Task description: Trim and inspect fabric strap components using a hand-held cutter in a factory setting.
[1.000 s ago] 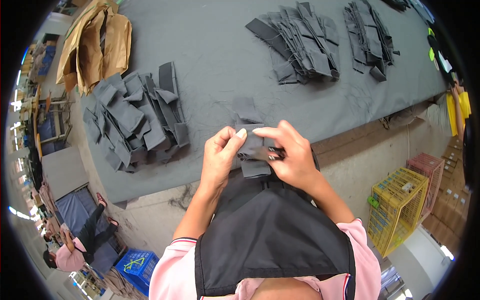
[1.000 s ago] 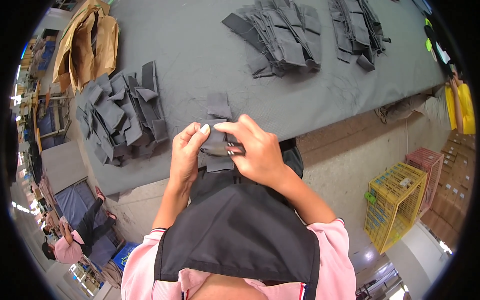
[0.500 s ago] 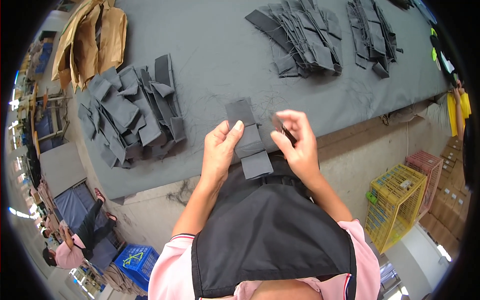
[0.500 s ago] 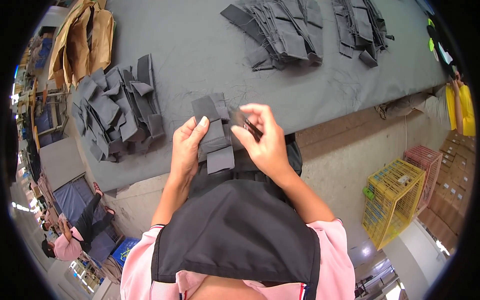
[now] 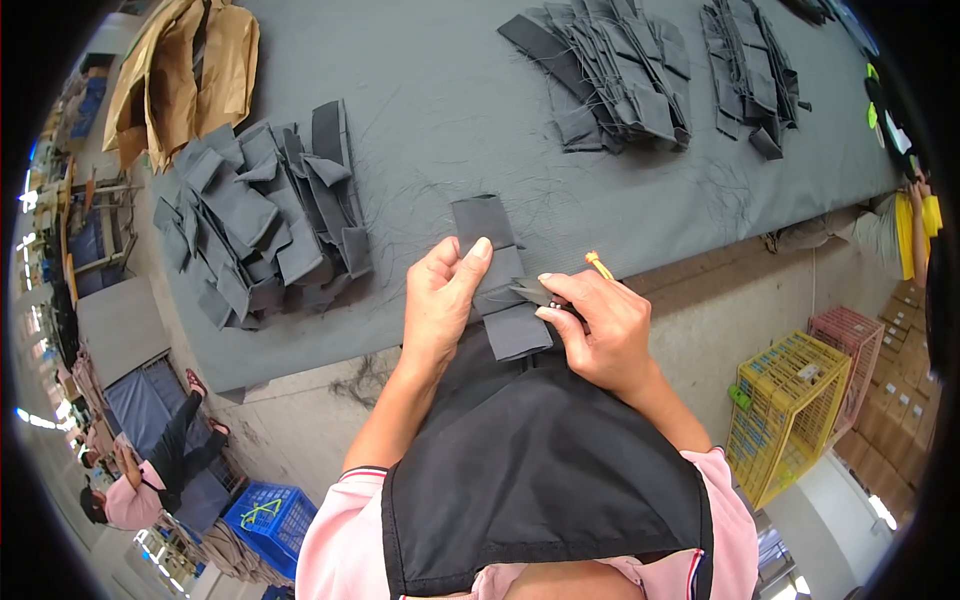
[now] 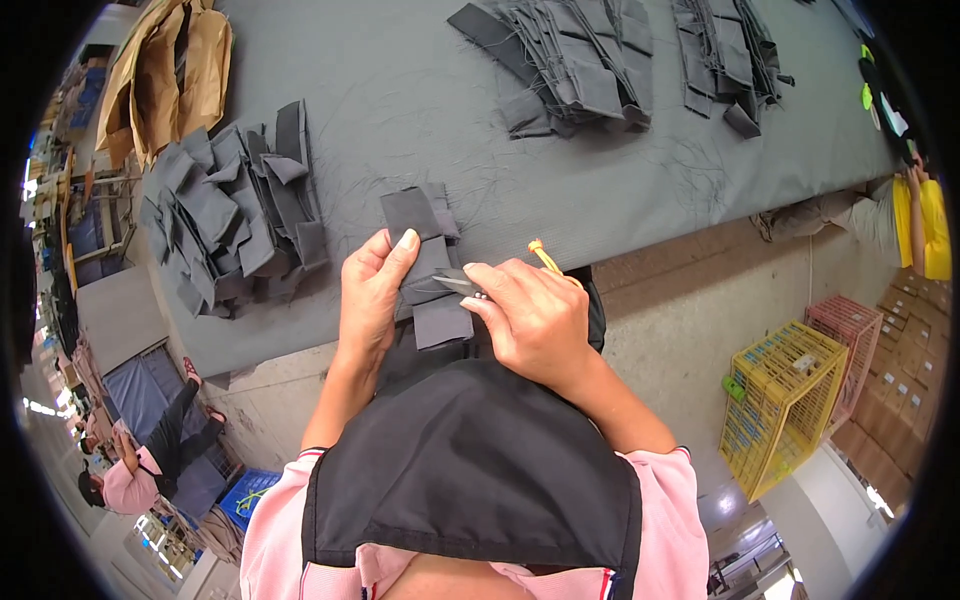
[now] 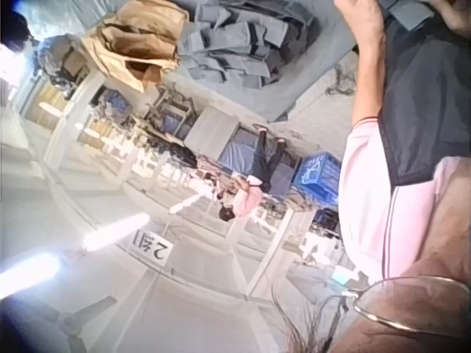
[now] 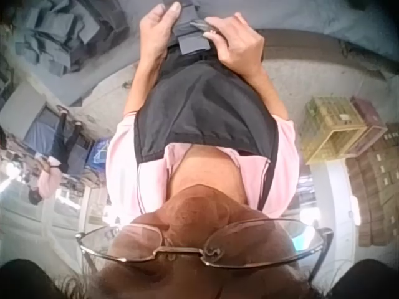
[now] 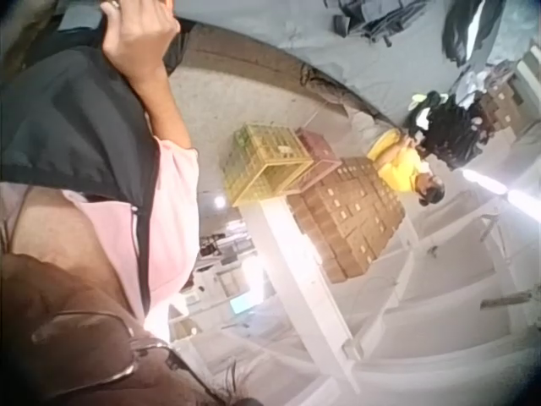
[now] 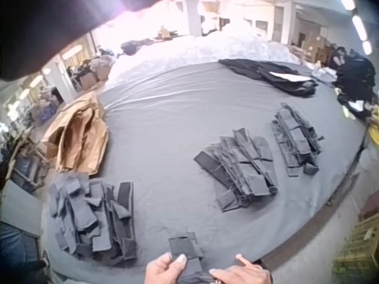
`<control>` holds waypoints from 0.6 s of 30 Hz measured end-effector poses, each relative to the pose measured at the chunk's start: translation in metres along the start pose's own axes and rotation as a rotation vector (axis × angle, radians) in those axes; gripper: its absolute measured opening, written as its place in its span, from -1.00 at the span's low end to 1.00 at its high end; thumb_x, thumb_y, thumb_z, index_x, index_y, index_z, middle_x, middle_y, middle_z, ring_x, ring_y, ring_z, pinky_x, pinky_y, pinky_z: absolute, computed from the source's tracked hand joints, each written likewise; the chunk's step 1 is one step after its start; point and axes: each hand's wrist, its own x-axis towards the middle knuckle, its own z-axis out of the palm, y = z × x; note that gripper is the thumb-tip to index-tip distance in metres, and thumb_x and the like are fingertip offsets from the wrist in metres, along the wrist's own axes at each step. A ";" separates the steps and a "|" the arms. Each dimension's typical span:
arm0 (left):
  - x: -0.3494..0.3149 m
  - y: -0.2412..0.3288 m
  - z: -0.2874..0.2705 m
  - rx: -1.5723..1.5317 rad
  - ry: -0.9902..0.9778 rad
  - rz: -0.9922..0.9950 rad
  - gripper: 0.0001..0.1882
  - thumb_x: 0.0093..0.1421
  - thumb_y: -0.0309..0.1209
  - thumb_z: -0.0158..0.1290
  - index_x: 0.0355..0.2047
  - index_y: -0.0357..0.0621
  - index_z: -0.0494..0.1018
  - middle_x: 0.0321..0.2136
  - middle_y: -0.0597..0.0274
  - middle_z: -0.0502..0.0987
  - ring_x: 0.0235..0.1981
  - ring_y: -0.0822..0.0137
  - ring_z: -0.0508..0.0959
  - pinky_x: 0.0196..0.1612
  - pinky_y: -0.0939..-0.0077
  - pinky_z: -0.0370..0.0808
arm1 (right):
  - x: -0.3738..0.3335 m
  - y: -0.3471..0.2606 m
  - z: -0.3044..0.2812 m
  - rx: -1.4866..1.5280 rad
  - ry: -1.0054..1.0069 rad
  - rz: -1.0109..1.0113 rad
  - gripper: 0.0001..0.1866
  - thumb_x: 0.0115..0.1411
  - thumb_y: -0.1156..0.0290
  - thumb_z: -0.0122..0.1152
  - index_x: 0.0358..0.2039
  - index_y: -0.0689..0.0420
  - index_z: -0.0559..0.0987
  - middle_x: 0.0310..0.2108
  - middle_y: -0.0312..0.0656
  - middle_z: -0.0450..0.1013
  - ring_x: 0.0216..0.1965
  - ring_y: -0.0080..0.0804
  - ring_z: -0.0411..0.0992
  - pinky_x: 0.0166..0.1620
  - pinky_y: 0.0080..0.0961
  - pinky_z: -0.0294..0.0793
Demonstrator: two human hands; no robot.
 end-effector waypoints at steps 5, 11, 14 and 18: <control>-0.002 -0.004 -0.001 0.189 0.055 0.131 -0.67 0.21 -0.32 0.08 -0.61 -0.16 0.26 -0.67 0.55 0.23 -0.61 0.70 0.11 -0.60 0.69 0.08 | 0.002 -0.012 -0.004 -0.185 -0.047 -0.011 -0.72 -0.10 0.53 0.33 -0.30 0.17 0.55 -0.56 -0.21 0.46 -0.59 -0.30 0.42 -0.42 -0.47 0.44; -0.005 -0.007 0.000 0.426 0.159 0.333 -0.63 0.18 -0.30 0.12 -0.63 -0.23 0.25 -0.78 0.43 0.13 -0.67 0.64 0.08 -0.66 0.63 0.07 | -0.001 -0.015 -0.010 -0.165 0.029 0.032 -0.75 -0.08 0.50 0.31 -0.32 0.18 0.55 -0.57 -0.20 0.45 -0.59 -0.26 0.42 -0.30 -0.37 0.47; -0.005 -0.006 0.000 0.435 0.160 0.341 -0.62 0.18 -0.30 0.12 -0.63 -0.23 0.23 -0.78 0.42 0.12 -0.67 0.64 0.08 -0.66 0.63 0.07 | 0.002 -0.018 -0.009 -0.174 -0.063 0.060 -0.76 -0.08 0.51 0.30 -0.33 0.18 0.54 -0.57 -0.20 0.45 -0.59 -0.25 0.41 -0.28 -0.37 0.47; -0.005 -0.006 -0.005 0.439 0.142 0.268 -0.64 0.19 -0.32 0.11 -0.64 -0.19 0.25 -0.75 0.52 0.13 -0.67 0.65 0.08 -0.66 0.63 0.05 | 0.004 -0.016 -0.007 -0.204 -0.095 0.055 -0.78 -0.08 0.54 0.29 -0.35 0.18 0.54 -0.57 -0.19 0.45 -0.59 -0.26 0.41 -0.32 -0.43 0.46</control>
